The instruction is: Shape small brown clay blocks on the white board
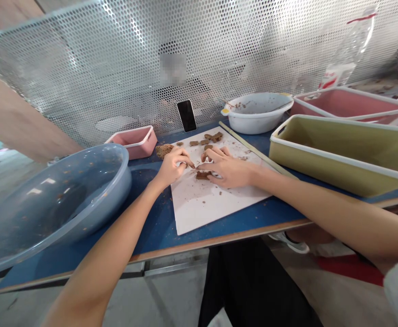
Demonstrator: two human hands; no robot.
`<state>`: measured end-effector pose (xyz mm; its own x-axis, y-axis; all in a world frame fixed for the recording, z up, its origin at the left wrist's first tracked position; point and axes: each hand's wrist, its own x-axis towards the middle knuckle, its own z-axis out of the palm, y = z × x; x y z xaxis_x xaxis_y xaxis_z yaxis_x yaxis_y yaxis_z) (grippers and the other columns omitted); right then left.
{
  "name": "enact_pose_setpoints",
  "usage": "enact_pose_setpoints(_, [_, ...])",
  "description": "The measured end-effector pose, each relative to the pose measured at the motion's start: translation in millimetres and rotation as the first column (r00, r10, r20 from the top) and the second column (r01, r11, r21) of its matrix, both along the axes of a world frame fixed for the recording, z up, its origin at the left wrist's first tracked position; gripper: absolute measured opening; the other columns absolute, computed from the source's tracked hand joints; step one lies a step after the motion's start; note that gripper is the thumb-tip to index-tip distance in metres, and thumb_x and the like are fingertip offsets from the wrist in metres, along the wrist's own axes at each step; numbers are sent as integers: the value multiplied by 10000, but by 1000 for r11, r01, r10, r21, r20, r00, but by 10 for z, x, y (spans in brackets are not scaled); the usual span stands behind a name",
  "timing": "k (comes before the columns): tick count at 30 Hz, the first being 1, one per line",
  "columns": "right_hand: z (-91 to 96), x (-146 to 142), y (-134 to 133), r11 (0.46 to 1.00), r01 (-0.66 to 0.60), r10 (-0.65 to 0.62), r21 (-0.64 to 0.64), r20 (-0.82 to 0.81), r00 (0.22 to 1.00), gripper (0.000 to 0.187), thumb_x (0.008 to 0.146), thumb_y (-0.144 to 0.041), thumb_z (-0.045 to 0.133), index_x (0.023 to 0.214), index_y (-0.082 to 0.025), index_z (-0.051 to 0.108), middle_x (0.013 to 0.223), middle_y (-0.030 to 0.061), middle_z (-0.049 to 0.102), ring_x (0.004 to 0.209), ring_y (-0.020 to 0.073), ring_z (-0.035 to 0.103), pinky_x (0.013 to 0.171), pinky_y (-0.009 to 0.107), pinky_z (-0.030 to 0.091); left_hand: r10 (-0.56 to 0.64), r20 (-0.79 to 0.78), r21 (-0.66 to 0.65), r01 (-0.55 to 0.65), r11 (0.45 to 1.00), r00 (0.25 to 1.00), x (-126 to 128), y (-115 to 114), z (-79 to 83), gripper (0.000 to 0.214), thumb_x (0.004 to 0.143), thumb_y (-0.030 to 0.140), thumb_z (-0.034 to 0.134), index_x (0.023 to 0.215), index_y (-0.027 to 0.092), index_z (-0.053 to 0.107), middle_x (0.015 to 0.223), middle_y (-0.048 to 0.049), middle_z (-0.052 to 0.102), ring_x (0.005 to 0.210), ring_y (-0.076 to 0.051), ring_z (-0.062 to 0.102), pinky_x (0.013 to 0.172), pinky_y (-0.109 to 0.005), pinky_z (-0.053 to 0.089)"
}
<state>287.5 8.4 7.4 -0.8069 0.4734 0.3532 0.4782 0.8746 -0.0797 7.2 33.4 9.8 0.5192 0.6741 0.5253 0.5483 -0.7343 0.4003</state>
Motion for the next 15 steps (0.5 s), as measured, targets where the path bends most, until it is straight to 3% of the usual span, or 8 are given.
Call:
enact_pose_setpoints(7, [0,3,1,1000,-25,25,3,27,999,456,1131,-306,486,1467,-305,794,1436,192,613,1265,378,560,1075,610,445,10,1,7,-10,1000,1000,-15,7,-13,477,790,-65,522,809,236,891,899,-53,701,936,-251,612,978,-456,533])
enact_pose_setpoints(15, [-9,15,11,999,-33,33,26,21,999,447,1117,-284,491,1459,-276,778,1441,199,607,1271,377,557,1075,594,423,20,9,-13,-20,1000,1000,2,-14,8,467,781,-58,517,788,236,880,910,-54,716,955,-254,627,1022,-474,533])
